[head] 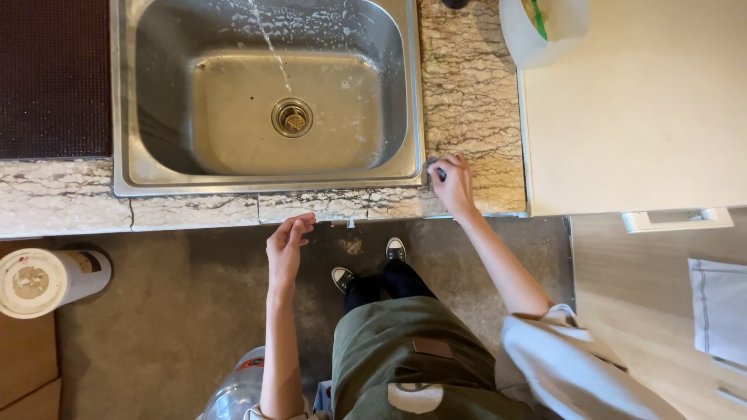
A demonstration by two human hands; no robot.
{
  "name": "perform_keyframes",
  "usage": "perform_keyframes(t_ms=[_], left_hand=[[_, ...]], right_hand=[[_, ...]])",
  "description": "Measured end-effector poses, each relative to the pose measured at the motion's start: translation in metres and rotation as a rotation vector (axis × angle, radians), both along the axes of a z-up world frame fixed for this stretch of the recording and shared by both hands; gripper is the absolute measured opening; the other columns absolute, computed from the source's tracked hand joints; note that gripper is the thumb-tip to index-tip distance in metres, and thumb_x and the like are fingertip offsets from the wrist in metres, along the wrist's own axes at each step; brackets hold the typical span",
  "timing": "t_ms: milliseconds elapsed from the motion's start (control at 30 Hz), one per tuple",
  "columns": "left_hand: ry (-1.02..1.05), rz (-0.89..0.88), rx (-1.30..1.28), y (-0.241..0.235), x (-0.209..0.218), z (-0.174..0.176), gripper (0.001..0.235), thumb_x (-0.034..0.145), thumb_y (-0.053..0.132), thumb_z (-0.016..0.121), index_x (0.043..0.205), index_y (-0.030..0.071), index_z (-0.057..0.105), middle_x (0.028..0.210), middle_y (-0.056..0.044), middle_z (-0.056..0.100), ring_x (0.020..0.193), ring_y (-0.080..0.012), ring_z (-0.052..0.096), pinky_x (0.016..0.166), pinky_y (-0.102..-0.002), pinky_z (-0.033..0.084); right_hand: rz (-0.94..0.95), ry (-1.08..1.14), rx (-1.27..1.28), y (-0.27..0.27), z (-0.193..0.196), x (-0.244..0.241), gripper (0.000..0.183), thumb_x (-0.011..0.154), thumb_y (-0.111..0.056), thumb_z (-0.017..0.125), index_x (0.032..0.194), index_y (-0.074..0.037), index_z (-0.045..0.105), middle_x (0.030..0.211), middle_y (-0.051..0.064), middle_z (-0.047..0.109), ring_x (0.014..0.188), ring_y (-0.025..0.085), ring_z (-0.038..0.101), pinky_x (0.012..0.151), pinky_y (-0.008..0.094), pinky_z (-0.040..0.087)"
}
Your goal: Washing a brown glass bottle in a sink and thoroughly wiping the sink's edges and surrounding counter.
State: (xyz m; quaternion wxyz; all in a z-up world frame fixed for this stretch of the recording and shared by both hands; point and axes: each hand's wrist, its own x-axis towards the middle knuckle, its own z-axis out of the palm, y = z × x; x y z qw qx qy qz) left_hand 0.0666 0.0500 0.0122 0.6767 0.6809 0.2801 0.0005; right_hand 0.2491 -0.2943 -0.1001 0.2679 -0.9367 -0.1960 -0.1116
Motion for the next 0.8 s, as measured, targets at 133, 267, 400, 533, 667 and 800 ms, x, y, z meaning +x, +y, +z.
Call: perform_keyframes(t_ms=[133,267,400,533,667,800], left_hand=[[0.01,-0.004,-0.001,0.003,-0.007,-0.006,0.027,0.106,0.017,0.052,0.11,0.009,0.078,0.102,-0.011,0.077,0.098,-0.0193,0.07,0.079,-0.03,0.056],[0.009,0.013,-0.002,0.009,-0.008,-0.001,0.027,0.106,0.017,0.052,0.11,0.009,0.078,0.103,-0.011,0.077,0.098,-0.0193,0.07,0.08,-0.031,0.056],[-0.003,0.013,-0.005,0.009,-0.007,0.006,0.027,0.107,0.016,0.052,0.111,0.008,0.077,0.103,-0.012,0.076,0.098,-0.0204,0.069,0.08,-0.032,0.056],[-0.012,0.026,-0.014,0.013,-0.005,0.01,0.028,0.107,0.015,0.051,0.11,0.008,0.078,0.101,-0.011,0.077,0.098,-0.0181,0.068,0.079,-0.03,0.055],[-0.027,0.037,-0.016,0.015,-0.001,0.0,0.028,0.107,0.016,0.051,0.11,0.009,0.078,0.1,-0.009,0.076,0.097,-0.016,0.067,0.078,-0.028,0.055],[-0.019,0.023,-0.004,0.013,0.003,0.003,0.027,0.107,0.017,0.052,0.11,0.009,0.078,0.101,-0.009,0.077,0.097,-0.017,0.068,0.078,-0.029,0.055]], right_hand=[[-0.014,0.052,-0.007,-0.001,0.012,-0.031,0.009,0.085,-0.003,0.077,0.082,-0.011,0.074,0.088,0.006,0.069,0.088,0.027,0.061,0.09,0.042,0.049],[-0.001,0.034,-0.028,0.001,0.009,-0.014,0.008,0.084,-0.006,0.079,0.083,-0.012,0.074,0.087,0.004,0.069,0.088,0.026,0.061,0.088,0.04,0.05],[-0.004,-0.03,-0.041,0.004,0.005,0.007,0.009,0.083,-0.007,0.08,0.082,-0.013,0.074,0.086,0.006,0.068,0.086,0.028,0.06,0.088,0.042,0.049],[0.001,0.024,-0.067,-0.003,0.017,-0.044,0.007,0.086,-0.006,0.079,0.083,-0.012,0.075,0.088,0.007,0.07,0.087,0.026,0.062,0.09,0.039,0.049],[-0.003,-0.004,-0.077,0.005,0.014,-0.006,0.007,0.084,-0.008,0.08,0.083,-0.013,0.074,0.088,0.006,0.07,0.087,0.027,0.062,0.091,0.041,0.05],[0.002,-0.007,-0.056,0.007,0.014,0.005,0.009,0.083,-0.006,0.079,0.081,-0.012,0.073,0.087,0.007,0.068,0.089,0.029,0.061,0.088,0.042,0.049]])
